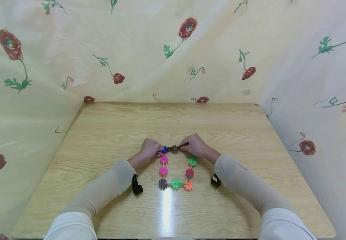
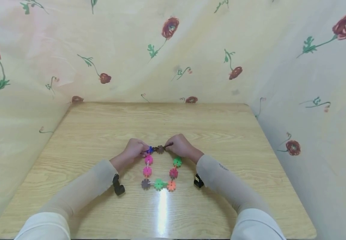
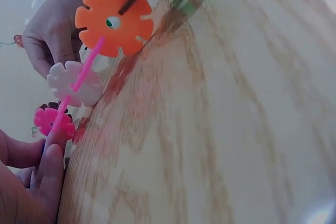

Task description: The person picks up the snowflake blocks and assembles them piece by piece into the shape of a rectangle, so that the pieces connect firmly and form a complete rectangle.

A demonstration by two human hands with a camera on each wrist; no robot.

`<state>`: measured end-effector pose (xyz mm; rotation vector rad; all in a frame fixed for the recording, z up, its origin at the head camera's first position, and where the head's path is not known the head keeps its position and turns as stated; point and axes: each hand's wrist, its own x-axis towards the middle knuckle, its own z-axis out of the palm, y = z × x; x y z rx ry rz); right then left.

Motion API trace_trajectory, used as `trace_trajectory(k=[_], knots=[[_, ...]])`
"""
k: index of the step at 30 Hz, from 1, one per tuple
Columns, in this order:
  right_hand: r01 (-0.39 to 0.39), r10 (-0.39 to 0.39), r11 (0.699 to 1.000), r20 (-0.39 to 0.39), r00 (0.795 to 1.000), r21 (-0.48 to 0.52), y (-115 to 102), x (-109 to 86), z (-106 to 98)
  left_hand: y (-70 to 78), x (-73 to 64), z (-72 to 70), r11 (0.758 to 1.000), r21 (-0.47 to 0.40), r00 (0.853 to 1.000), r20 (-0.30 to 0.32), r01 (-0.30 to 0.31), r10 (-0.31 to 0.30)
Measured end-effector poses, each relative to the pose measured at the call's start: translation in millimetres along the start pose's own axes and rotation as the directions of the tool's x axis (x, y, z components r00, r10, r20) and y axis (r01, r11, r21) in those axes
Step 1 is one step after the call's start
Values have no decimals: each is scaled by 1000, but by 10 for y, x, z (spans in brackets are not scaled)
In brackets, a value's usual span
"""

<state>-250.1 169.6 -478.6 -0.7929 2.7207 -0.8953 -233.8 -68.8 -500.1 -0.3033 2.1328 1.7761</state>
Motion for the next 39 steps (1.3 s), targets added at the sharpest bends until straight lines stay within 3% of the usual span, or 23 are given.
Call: trace_trajectory(k=[8,14,18,21,24,26,30,33,39], knots=[[39,-39,999,-5,999,-4,15,18,29,20,-49,36,1000,-2,999,-48,-22,22],[45,-44,998,26,999,-40,1,19,-13,45,-73,49,999,-6,999,-29,-36,36],[-33,35,999,75,997,-26,8,-4,-129,35,-77,46,1000,-6,999,-25,-21,21],[-134,136,989,25,990,-67,53,-60,-245,27,-77,28,1000,-10,999,-30,-13,13],[-270,269,957,-18,963,-108,135,-140,-320,22,-72,-4,1000,-12,999,-30,-13,13],[-357,358,933,29,933,-52,184,-202,-333,11,-59,-16,1000,-11,999,-31,-9,8],[-460,434,857,156,887,233,221,-266,-294,-9,-35,-30,1000,-13,999,-46,-11,11],[-466,436,790,168,884,399,216,-255,-259,-10,-25,-27,999,-15,998,-52,-30,29],[-440,430,769,133,893,465,219,-181,-205,-9,-35,0,999,-14,998,-43,-40,39]])
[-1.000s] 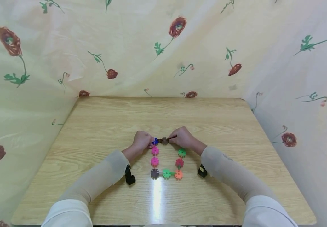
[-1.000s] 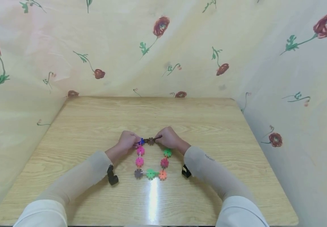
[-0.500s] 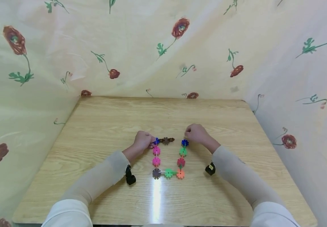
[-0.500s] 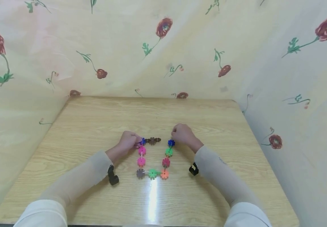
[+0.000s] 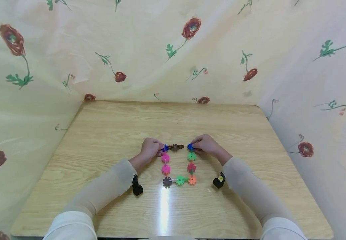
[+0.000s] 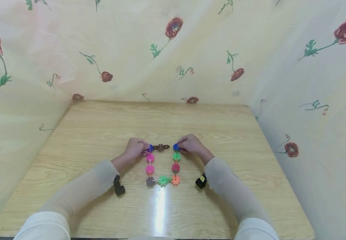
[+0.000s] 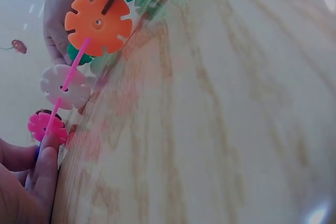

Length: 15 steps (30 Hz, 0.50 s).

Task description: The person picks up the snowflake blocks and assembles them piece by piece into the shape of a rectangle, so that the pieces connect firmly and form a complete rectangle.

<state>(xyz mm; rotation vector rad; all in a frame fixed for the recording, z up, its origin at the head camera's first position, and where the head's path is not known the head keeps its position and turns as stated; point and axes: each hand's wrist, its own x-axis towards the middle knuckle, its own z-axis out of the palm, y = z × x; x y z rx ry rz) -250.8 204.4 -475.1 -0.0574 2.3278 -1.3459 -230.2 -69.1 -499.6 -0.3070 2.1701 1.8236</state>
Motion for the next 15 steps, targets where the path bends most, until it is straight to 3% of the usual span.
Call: trace_trajectory(k=[15], knots=[[42,-42,999,5,999,23,28,101,98,17,-5,2,1000,-5,1000,-4,13,-13]])
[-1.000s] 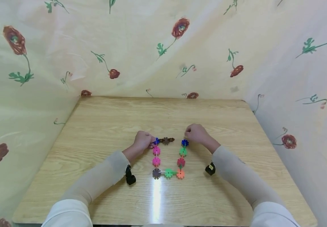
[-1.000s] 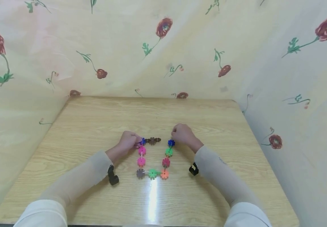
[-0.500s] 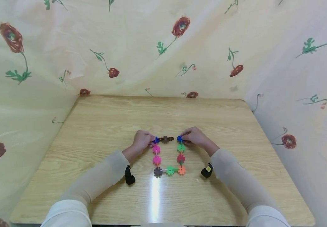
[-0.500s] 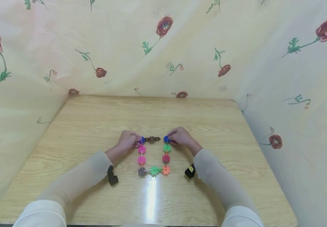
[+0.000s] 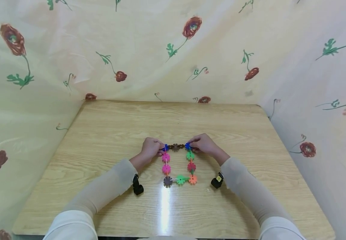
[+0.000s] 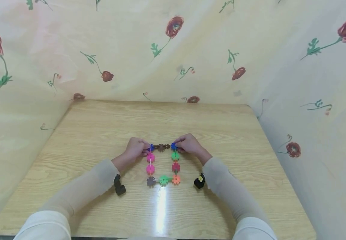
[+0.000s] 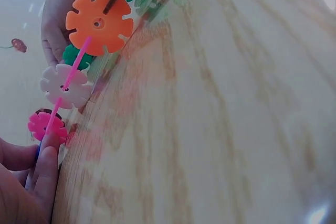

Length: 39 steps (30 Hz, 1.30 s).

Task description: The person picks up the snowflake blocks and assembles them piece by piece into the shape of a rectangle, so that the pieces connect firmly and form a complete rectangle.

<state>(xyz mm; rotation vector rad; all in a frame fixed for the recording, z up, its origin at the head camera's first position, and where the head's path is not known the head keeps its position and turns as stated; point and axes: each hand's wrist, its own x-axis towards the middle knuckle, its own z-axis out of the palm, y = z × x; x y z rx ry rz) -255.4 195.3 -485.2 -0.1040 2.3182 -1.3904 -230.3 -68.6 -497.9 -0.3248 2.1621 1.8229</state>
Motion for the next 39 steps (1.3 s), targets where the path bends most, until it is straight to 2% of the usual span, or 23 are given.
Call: trace_trajectory(k=[11,20,29,36,39], knots=[[31,-30,996,-12,999,80,-30,-20,74,4,-1,19,1000,-1,1000,-11,21,-21],[-20,23,986,-16,1000,165,-25,35,83,-4,-2,44,1000,-9,999,-44,25,-26],[-13,15,983,-9,1000,183,-45,12,106,0,-1,49,1000,-1,999,-45,4,-4],[-31,28,989,23,999,147,-67,101,69,-4,-97,1,999,35,1000,26,12,-12],[-2,-1,997,41,999,78,-127,184,39,-13,-168,-32,999,41,997,73,29,-32]])
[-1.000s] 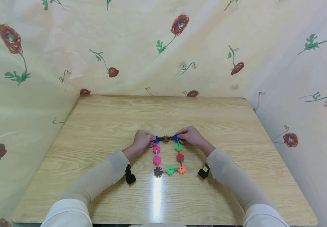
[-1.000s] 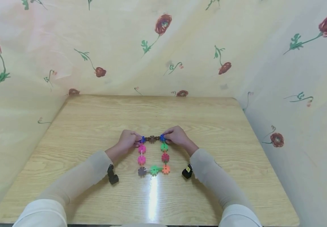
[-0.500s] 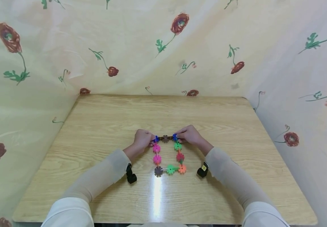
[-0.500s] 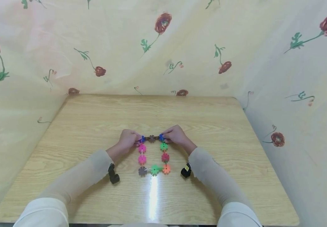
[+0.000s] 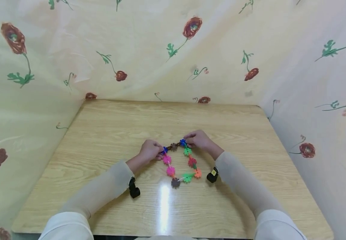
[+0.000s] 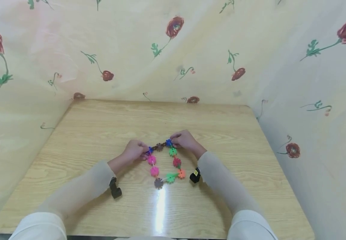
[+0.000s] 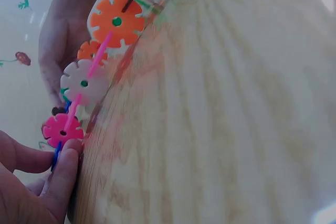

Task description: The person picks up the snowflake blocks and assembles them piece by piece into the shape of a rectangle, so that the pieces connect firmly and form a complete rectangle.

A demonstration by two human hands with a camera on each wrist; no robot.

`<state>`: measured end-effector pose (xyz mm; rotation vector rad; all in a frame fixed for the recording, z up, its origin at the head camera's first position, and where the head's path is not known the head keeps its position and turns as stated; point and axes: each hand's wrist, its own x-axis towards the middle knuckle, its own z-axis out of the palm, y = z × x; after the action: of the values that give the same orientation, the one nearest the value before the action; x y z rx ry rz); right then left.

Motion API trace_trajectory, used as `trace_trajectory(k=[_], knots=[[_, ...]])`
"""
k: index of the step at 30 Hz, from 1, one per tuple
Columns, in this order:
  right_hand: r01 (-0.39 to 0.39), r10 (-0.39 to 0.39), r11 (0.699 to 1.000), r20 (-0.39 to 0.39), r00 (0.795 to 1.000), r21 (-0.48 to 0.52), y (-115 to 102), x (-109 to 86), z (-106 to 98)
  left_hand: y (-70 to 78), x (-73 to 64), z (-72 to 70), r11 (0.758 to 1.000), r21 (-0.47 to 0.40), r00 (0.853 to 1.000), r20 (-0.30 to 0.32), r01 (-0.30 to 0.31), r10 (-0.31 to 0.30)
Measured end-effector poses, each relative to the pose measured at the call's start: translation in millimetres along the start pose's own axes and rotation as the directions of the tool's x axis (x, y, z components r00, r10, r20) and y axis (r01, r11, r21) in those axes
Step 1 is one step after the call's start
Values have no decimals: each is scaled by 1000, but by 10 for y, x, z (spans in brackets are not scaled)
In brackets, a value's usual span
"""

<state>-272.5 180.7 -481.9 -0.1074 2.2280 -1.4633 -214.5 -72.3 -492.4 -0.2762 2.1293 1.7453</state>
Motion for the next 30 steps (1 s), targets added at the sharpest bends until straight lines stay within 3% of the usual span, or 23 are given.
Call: trace_trajectory(k=[4,9,13,19,24,26,30], knots=[[36,-26,991,77,997,-128,-117,137,37,-48,-150,-62,999,-3,997,64,44,-44],[76,-23,967,214,977,-243,-294,297,181,-167,-354,-108,997,20,988,135,71,-73],[114,-14,936,286,958,-335,-422,415,310,-215,-470,-70,997,22,979,184,80,-82],[210,-45,878,363,931,-429,-552,488,458,-224,-574,15,993,49,973,204,103,-111],[242,-71,867,372,926,-436,-584,454,486,-220,-610,22,991,82,971,208,103,-119],[261,-93,845,352,931,-467,-586,391,414,-213,-594,-4,989,114,973,202,89,-111],[273,-143,780,265,954,-563,-539,132,112,-161,-475,-114,980,199,988,150,6,-37]])
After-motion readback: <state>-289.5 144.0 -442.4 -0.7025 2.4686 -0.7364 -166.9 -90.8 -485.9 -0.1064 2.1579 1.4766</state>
